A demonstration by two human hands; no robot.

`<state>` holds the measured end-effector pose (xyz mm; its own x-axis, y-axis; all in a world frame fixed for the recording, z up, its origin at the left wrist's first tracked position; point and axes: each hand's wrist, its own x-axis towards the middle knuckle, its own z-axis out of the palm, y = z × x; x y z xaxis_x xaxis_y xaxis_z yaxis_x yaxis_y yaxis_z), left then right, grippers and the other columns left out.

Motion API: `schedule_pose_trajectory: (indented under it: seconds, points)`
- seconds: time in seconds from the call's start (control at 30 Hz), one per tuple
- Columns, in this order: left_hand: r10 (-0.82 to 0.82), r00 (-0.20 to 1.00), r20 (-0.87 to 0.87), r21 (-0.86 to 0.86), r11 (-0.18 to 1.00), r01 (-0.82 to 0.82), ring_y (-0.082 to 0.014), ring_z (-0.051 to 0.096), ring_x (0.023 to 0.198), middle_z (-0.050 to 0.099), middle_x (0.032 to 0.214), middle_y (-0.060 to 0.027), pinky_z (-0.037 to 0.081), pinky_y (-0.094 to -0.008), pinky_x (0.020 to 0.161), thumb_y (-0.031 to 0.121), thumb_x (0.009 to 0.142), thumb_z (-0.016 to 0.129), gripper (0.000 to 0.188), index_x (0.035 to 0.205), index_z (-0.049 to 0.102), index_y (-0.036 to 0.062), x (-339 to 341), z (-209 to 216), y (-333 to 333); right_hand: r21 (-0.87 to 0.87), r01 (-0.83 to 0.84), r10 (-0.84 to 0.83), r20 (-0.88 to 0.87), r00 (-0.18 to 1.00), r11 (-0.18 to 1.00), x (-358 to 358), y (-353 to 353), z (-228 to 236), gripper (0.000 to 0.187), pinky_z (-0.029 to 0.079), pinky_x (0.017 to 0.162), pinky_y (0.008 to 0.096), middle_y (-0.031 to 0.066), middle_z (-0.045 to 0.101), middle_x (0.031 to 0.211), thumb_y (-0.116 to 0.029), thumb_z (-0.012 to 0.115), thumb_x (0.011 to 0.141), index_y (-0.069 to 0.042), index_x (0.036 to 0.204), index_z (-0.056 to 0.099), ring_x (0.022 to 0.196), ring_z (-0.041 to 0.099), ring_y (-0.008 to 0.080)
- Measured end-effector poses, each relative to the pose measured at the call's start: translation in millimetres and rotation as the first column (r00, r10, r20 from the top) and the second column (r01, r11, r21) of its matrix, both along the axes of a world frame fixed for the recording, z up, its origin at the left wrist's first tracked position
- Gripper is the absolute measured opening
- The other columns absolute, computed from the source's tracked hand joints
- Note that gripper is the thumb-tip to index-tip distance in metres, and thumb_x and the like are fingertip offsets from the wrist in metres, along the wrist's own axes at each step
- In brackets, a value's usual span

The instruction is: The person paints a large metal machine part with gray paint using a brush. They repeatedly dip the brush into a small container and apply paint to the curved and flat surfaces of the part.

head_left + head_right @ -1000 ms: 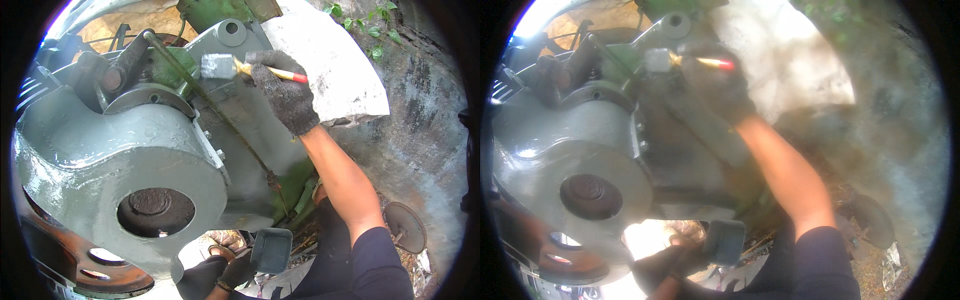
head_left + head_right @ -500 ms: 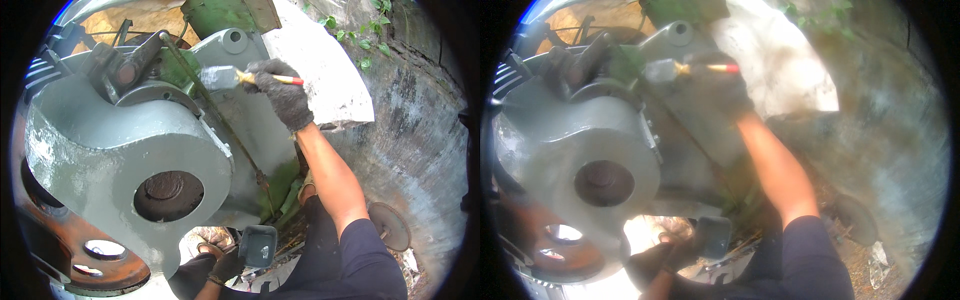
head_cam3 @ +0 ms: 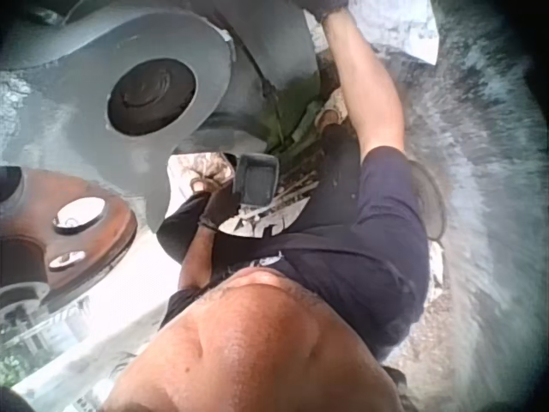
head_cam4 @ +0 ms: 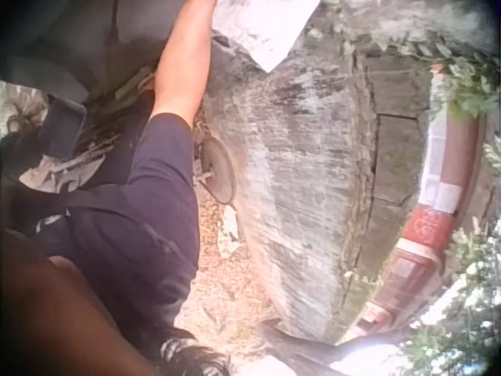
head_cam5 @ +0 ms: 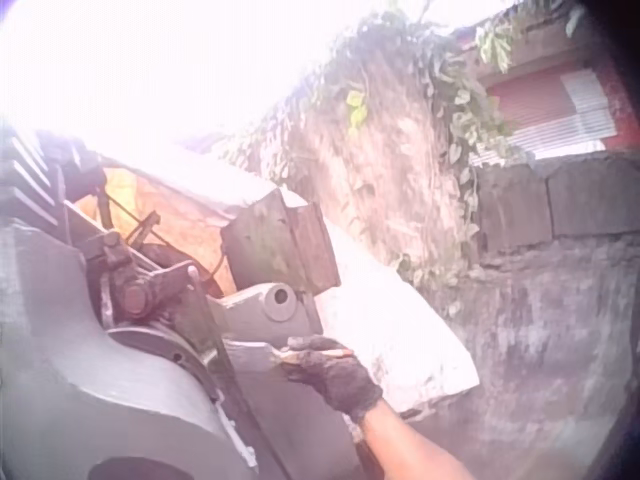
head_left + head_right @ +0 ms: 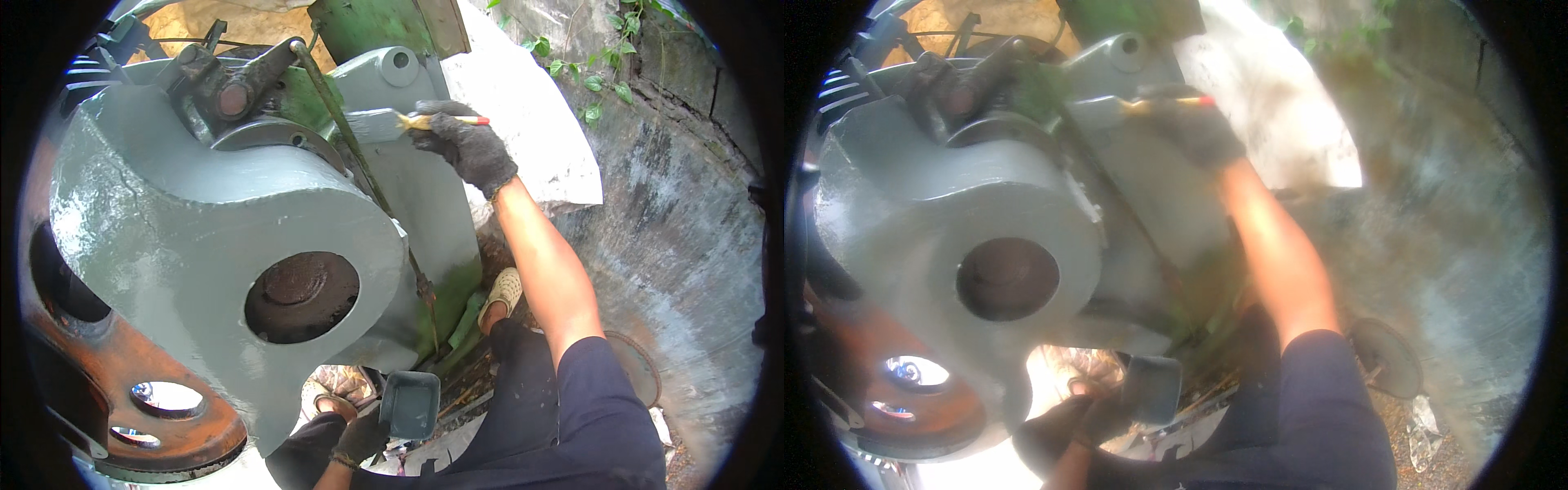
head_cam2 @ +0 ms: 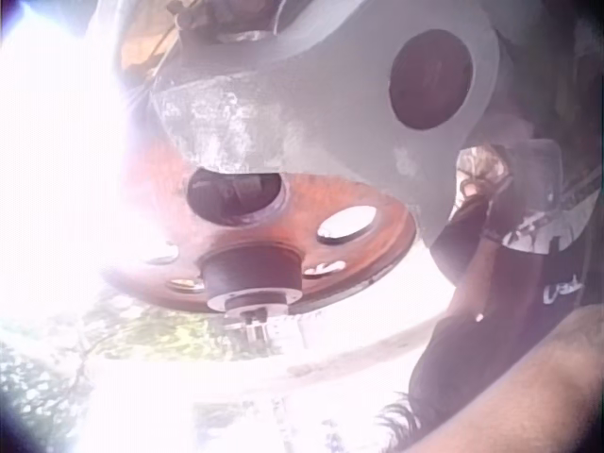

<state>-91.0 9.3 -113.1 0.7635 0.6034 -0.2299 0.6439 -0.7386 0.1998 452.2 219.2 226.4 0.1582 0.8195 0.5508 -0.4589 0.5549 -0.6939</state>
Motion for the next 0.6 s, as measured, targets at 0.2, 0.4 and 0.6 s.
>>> schedule_pose_trajectory:
  seconds: [0.2,0.4,0.6]
  points:
    - [0.147,0.986,0.073,-0.045,0.989,-0.144,-0.0443,0.074,0.097,0.075,0.108,-0.0232,0.059,-0.0542,0.085,0.028,0.1,0.055,0.038,0.132,0.061,0.0082,4.1,-2.9,-3.1,-0.013,-0.079,0.078,-0.085,0.993,0.997,6.0,7.8,9.5,0.033,0.066,0.094,0.0388,0.0174,0.072,0.127,-0.01,0.065,0.105,-0.001,0.137,0.065,0.108,0.075,0.0294]
    - [0.503,0.862,0.06,-0.525,0.751,-0.401,-0.0436,0.074,0.099,0.074,0.113,-0.0232,0.06,-0.0535,0.086,0.027,0.099,0.056,0.038,0.131,0.062,0.0079,27.6,42.4,-2.6,0.056,-0.11,0.12,-0.22,0.968,0.992,9.9,5.8,12.1,0.034,0.066,0.095,0.0394,0.019,0.073,0.124,-0.009,0.065,0.104,0.0,0.136,0.064,0.106,0.076,0.0297]
    - [0.03,0.989,0.144,-0.018,0.999,-0.028,-0.0428,0.073,0.101,0.073,0.117,-0.0201,0.06,-0.0526,0.086,0.025,0.098,0.056,0.039,0.133,0.061,0.0083,34.6,66.7,-6.9,0.018,0.113,-0.114,0.057,0.992,0.993,17.4,7.8,31.9,0.029,0.067,0.089,0.0405,0.018,0.074,0.117,-0.009,0.065,0.103,0.001,0.13,0.067,0.099,0.077,0.0271]
